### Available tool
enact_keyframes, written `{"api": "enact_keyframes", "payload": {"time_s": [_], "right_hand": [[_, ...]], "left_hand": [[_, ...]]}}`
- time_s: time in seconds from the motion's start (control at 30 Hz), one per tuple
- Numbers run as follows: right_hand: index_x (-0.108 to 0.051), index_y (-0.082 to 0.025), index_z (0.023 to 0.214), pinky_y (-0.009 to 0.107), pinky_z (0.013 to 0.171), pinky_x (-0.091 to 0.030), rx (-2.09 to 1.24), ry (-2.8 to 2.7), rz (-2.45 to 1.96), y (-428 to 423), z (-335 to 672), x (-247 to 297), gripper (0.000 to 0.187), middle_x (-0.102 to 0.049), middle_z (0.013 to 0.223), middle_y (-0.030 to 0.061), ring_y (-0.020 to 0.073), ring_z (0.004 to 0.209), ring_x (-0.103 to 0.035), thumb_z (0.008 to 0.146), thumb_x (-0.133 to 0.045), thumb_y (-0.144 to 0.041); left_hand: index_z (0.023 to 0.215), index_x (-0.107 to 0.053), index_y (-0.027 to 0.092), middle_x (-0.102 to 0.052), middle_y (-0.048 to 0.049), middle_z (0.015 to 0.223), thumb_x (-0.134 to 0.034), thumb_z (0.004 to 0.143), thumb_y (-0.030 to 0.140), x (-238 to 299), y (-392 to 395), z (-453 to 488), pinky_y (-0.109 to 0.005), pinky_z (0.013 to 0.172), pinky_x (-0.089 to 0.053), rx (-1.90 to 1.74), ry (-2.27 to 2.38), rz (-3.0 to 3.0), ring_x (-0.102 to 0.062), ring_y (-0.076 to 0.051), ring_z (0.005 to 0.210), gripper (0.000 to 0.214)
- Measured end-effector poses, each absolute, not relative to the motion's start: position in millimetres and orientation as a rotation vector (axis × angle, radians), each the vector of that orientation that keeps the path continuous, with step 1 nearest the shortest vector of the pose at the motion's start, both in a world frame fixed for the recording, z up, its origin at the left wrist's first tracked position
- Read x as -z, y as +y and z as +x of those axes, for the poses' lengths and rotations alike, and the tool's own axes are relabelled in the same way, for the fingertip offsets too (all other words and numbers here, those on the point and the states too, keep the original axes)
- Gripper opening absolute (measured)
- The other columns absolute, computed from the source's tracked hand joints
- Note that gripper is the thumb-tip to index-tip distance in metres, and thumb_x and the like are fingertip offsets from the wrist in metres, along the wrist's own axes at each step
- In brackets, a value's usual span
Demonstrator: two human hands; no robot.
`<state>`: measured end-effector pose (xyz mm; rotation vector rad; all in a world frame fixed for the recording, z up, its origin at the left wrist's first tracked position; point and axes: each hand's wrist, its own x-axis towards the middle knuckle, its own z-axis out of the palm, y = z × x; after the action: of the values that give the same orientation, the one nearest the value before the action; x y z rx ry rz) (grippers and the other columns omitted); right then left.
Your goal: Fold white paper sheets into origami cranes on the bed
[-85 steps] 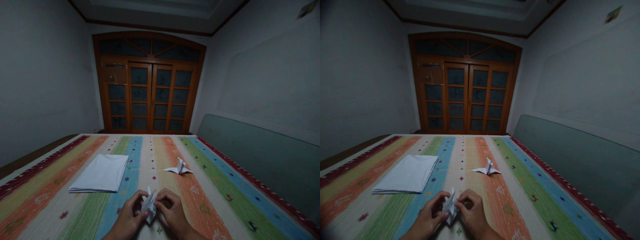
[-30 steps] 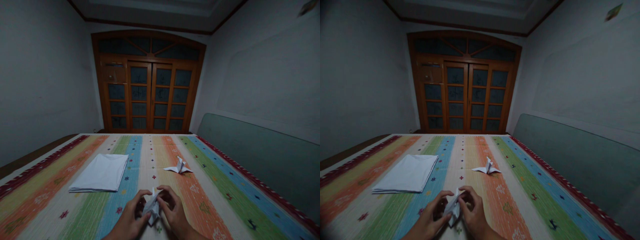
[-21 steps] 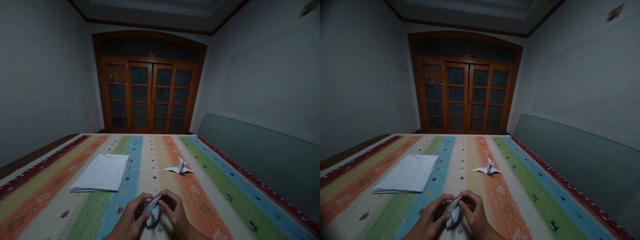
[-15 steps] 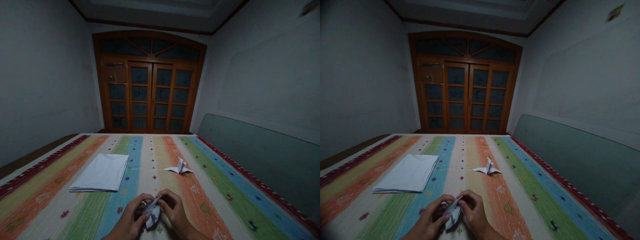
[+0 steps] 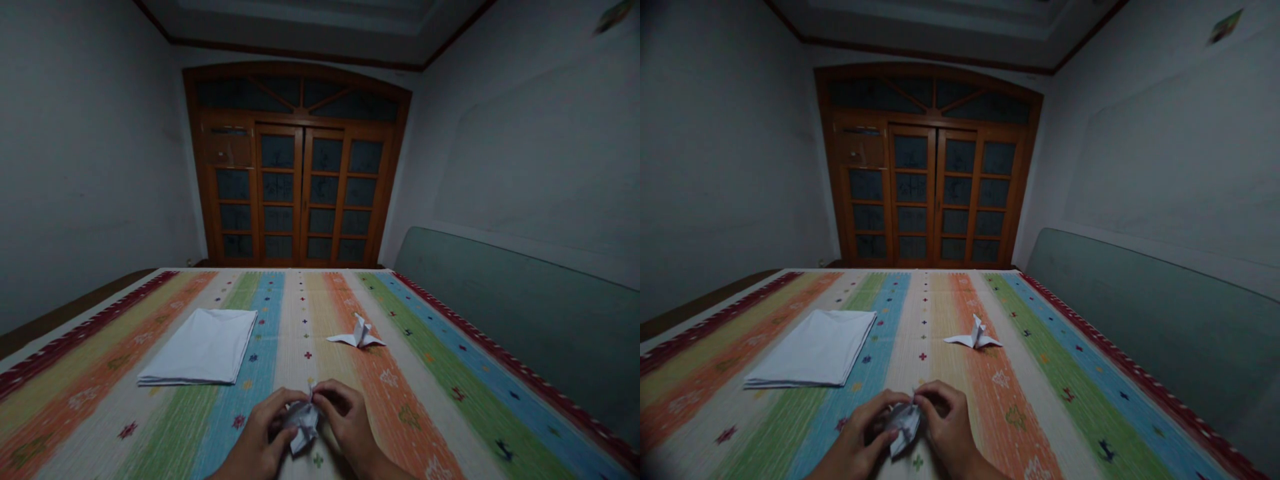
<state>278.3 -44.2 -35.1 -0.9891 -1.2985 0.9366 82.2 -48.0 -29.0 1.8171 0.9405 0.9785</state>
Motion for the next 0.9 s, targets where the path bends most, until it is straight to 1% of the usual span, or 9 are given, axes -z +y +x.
{"api": "enact_keyframes", "payload": {"time_s": [0.1,0.2,0.4,0.53,0.7,0.8,0.9], "right_hand": [[-0.080,-0.018,0.081,0.034,0.074,-0.058,-0.930,-1.336,-0.962,-45.8,277.3,34.6,0.026,-0.079,0.081,0.0109,0.0272,0.079,-0.074,0.078,-0.084,-0.043],[-0.079,-0.019,0.078,0.032,0.071,-0.057,-0.919,-1.339,-0.955,-44.8,275.9,34.5,0.019,-0.076,0.077,0.0081,0.0252,0.076,-0.072,0.074,-0.086,-0.036],[-0.079,-0.019,0.070,0.032,0.071,-0.056,-0.970,-1.279,-0.960,-41.4,276.1,37.9,0.014,-0.077,0.073,0.0068,0.0246,0.073,-0.071,0.071,-0.086,-0.031],[-0.077,-0.019,0.067,0.031,0.065,-0.054,-1.018,-1.214,-0.996,-41.5,276.2,39.8,0.017,-0.075,0.068,0.0056,0.0240,0.069,-0.070,0.068,-0.088,-0.033],[-0.072,-0.019,0.069,0.029,0.064,-0.051,-1.017,-1.153,-0.989,-40.0,276.2,40.1,0.024,-0.072,0.068,0.0041,0.0227,0.069,-0.069,0.064,-0.090,-0.034],[-0.069,-0.019,0.067,0.027,0.059,-0.048,-1.011,-1.158,-0.988,-39.3,277.2,41.0,0.024,-0.070,0.067,0.0032,0.0212,0.066,-0.066,0.065,-0.088,-0.033],[-0.064,-0.020,0.064,0.026,0.056,-0.045,-0.979,-1.178,-0.973,-39.4,278.8,42.2,0.022,-0.065,0.062,0.0005,0.0184,0.061,-0.061,0.066,-0.084,-0.030]], "left_hand": [[0.119,-0.074,0.029,-0.076,-0.0056,0.119,-0.064,0.085,0.016,27.2,-48.6,82.3,-0.035,0.096,-0.054,-1.006,0.964,1.907,-0.067,-0.029,0.113,0.038],[0.118,-0.074,0.029,-0.077,-0.0056,0.113,-0.063,0.085,0.012,28.4,-48.1,82.6,-0.035,0.096,-0.054,-1.030,0.937,2.003,-0.070,-0.028,0.110,0.039],[0.119,-0.070,0.027,-0.077,-0.0066,0.117,-0.062,0.082,0.007,35.2,-48.2,82.6,-0.034,0.097,-0.055,-1.083,0.958,2.061,-0.071,-0.029,0.109,0.043],[0.120,-0.067,0.026,-0.077,-0.0060,0.112,-0.060,0.083,0.005,35.3,-49.6,82.2,-0.032,0.093,-0.056,-1.070,0.917,2.110,-0.072,-0.027,0.102,0.042],[0.123,-0.064,0.025,-0.076,-0.0070,0.109,-0.055,0.089,0.004,33.0,-49.3,84.0,-0.028,0.087,-0.056,-1.067,0.796,2.202,-0.073,-0.024,0.096,0.041],[0.122,-0.063,0.025,-0.076,-0.0078,0.106,-0.054,0.089,0.004,32.6,-47.9,85.4,-0.027,0.084,-0.057,-1.082,0.773,2.235,-0.074,-0.024,0.094,0.039],[0.119,-0.063,0.024,-0.076,-0.0076,0.103,-0.054,0.088,0.004,32.7,-47.6,85.8,-0.026,0.082,-0.057,-1.073,0.764,2.256,-0.074,-0.024,0.092,0.038]]}}
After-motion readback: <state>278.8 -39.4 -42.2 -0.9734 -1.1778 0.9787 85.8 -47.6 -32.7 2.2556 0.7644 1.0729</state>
